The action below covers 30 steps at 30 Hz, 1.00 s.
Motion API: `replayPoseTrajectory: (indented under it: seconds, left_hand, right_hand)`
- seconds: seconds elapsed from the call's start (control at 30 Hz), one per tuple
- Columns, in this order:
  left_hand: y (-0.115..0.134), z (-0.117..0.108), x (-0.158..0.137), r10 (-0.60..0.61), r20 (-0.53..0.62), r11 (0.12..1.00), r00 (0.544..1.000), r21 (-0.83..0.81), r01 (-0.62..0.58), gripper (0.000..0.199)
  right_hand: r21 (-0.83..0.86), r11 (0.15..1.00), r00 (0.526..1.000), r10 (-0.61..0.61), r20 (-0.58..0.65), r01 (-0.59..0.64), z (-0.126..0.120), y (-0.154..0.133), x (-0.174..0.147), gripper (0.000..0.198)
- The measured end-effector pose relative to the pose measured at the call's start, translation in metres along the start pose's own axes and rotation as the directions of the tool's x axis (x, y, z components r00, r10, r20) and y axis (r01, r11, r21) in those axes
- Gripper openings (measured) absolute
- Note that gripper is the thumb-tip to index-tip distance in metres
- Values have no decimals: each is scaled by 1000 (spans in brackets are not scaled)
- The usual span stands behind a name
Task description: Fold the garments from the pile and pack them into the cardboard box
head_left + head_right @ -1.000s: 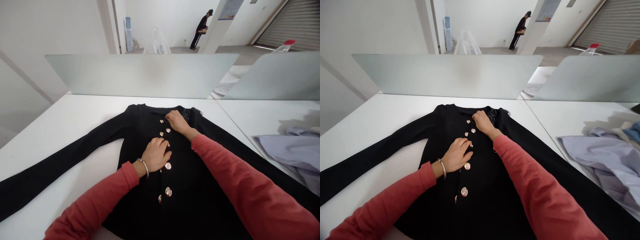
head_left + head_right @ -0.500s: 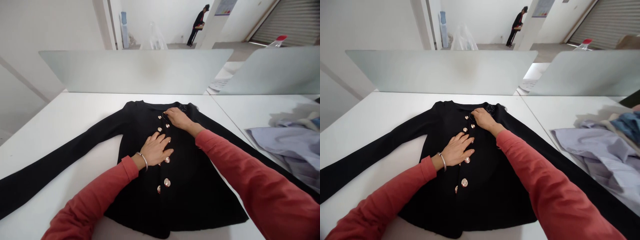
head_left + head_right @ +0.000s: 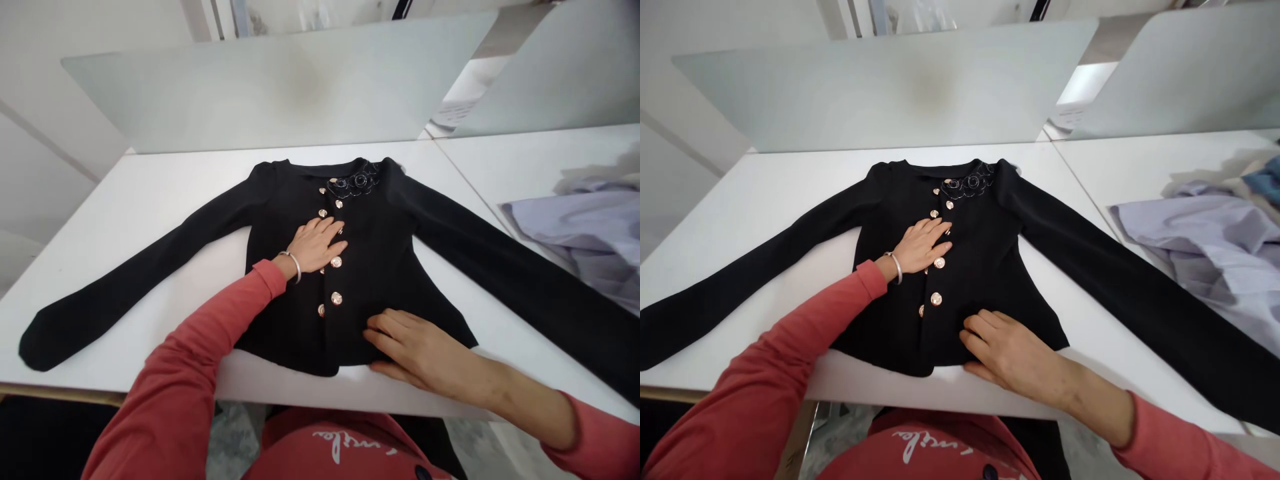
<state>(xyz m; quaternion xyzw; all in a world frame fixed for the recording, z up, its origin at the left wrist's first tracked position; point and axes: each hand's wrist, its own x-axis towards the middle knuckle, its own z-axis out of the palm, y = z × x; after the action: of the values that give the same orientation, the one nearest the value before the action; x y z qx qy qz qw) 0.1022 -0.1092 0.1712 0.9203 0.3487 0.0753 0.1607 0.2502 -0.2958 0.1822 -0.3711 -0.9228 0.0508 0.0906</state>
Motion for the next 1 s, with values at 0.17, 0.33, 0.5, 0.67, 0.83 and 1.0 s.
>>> replayPoseTrajectory:
  seconds: [0.17, 0.33, 0.5, 0.67, 0.83, 1.0]
  left_hand:
    - [3, 0, 2, -15, 7, 999, 1000, 31, 14, 51]
    - [7, -2, -1, -18, 14, 998, 1000, 59, 17, 55]
    - [8, 0, -2, -20, -20, 998, 1000, 59, 21, 56]
    - [0, -4, -1, 5, -112, 999, 994, -44, -10, 50]
    - [-15, -10, 0, 84, -125, 995, 989, 61, -77, 35]
    - [-23, -15, 15, 53, -89, 986, 995, 164, -38, 35]
  right_hand:
    - [-75, 997, 998, -4, -55, 0, 1, -4, -5, 25]
    - [130, 984, 972, 144, -186, -121, -10, -2, -17, 13]
    - [-42, 997, 997, 69, -33, -70, -6, -10, -14, 14]
    - [-68, 991, 992, 120, 45, -117, -3, -20, 4, 15]
    - [-137, 985, 995, 99, -18, -101, 1, -17, 6, 14]
    - [-99, 975, 979, 202, 28, -199, -5, -18, -1, 15]
